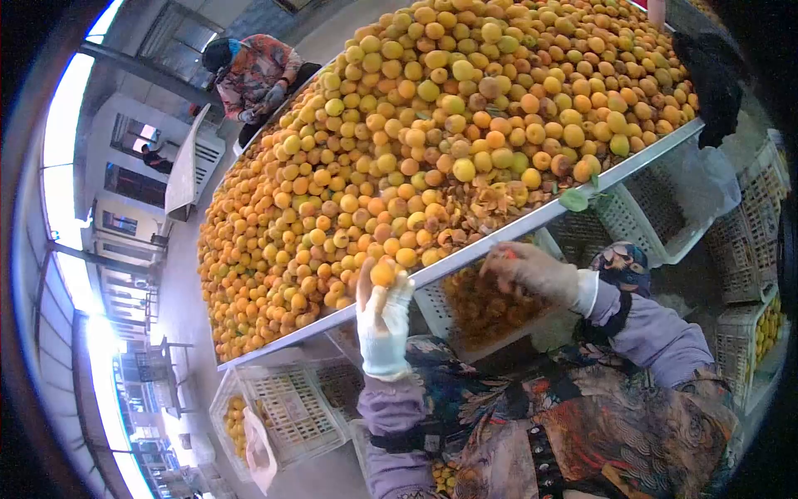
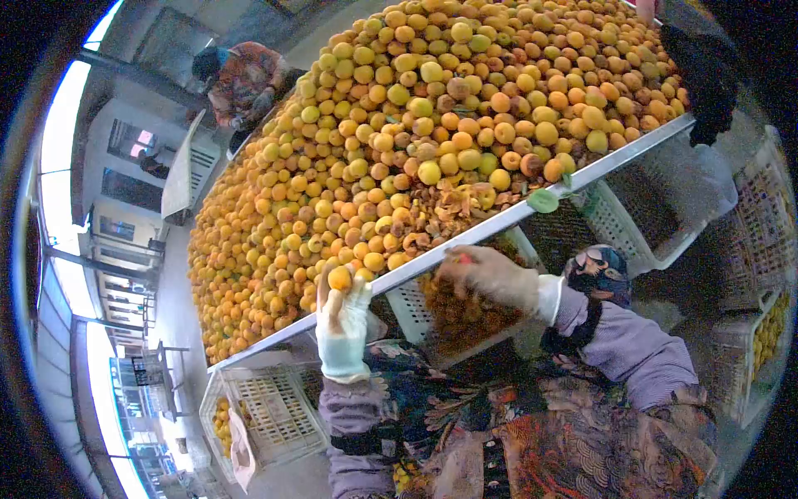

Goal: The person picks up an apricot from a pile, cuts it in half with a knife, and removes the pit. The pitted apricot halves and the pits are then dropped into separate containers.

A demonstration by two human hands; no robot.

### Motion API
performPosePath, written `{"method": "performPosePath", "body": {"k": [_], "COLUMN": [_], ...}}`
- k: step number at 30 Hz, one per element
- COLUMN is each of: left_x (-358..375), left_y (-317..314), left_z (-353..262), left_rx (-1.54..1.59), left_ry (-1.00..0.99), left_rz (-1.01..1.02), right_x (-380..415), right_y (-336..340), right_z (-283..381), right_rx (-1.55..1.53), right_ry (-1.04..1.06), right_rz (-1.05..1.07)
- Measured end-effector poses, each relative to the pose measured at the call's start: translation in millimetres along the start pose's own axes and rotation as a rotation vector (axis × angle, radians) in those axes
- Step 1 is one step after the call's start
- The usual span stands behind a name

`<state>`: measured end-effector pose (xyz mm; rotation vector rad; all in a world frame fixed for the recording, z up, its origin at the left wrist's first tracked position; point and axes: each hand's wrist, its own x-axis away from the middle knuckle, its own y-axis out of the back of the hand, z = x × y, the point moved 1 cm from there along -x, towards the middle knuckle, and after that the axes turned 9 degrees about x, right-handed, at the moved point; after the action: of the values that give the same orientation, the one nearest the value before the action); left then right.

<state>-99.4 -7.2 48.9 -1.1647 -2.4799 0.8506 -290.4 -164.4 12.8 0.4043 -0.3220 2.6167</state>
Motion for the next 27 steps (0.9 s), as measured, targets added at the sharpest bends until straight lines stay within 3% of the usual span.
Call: {"method": "performPosePath", "body": {"k": [2, 3, 13, 21, 24, 27], "left_x": [15, 21, 51, 60, 64, 65], "left_y": [-7, -7, -29, -26, -26, -18], "left_z": [15, 22, 55, 52, 52, 55], "left_rx": [0.244, 0.332, 0.448, 0.599, 0.612, 0.549], "left_ry": [0.09, 0.12, 0.252, 0.298, 0.304, 0.274], "left_rz": [0.025, 0.025, 0.184, 0.154, 0.125, 0.111], "right_x": [6, 14, 53, 62, 63, 66], "right_y": [-15, -19, -38, -45, -48, -50], "right_z": [-6, -4, -2, -5, -7, -5], "right_rx": [0.045, 0.079, 0.048, 0.123, 0.036, 0.051], "right_ry": [0.116, 0.053, -0.024, -0.083, 0.03, -0.052], "right_rz": [0.009, 0.045, 0.146, 0.159, 0.135, 0.147]}}
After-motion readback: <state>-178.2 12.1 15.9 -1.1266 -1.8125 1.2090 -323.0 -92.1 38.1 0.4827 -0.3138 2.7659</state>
